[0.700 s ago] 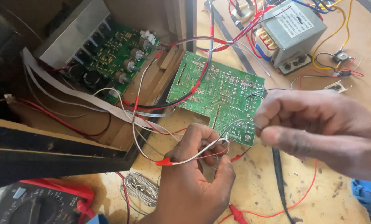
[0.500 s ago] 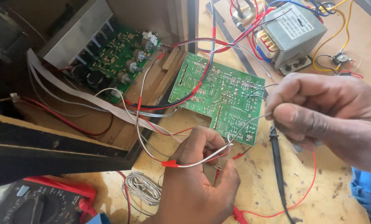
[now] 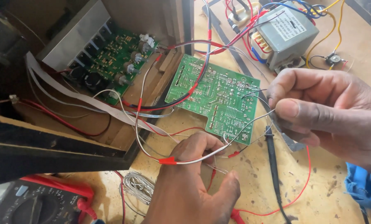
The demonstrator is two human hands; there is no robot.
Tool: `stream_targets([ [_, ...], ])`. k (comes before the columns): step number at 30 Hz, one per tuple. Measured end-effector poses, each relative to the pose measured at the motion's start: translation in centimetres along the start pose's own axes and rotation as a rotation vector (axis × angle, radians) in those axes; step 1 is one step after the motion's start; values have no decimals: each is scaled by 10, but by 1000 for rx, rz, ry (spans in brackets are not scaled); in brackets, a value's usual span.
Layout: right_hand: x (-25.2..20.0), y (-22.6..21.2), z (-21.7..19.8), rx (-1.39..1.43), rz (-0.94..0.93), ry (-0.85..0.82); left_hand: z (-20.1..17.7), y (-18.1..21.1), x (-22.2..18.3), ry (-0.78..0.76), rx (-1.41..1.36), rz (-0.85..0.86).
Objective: Testing circuit board components with a multimeter and soldering connections inside a speaker housing.
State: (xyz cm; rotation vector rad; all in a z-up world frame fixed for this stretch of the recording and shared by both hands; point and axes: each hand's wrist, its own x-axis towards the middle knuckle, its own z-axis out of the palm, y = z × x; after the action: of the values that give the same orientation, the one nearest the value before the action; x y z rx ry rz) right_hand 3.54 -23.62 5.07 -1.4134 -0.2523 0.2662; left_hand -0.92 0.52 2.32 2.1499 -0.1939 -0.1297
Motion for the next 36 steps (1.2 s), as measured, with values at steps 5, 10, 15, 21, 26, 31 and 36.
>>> stream_targets([
  [5, 1, -4, 9, 57, -24, -44, -8, 12, 2, -58, 4, -253],
  [10, 3, 3, 11, 53, -31, -102, -11, 6, 2, -22, -71, -187],
  [15, 2, 5, 8, -60, -45, -32, -11, 6, 1, 21, -115, -135],
  [21, 3, 6, 12, -32, -141, 22, -16, 12, 2, -14, -134, -177],
  [26, 4, 7, 14, 7, -164, 33, -29, 23, 0, -150, -20, -245],
  [31, 1, 5, 18, -140, -200, 126, -10, -9, -20, -207, 196, 356],
  [36, -4, 1, 22, -290, -220, 149, -60, 57, -25, -844, 595, -34],
])
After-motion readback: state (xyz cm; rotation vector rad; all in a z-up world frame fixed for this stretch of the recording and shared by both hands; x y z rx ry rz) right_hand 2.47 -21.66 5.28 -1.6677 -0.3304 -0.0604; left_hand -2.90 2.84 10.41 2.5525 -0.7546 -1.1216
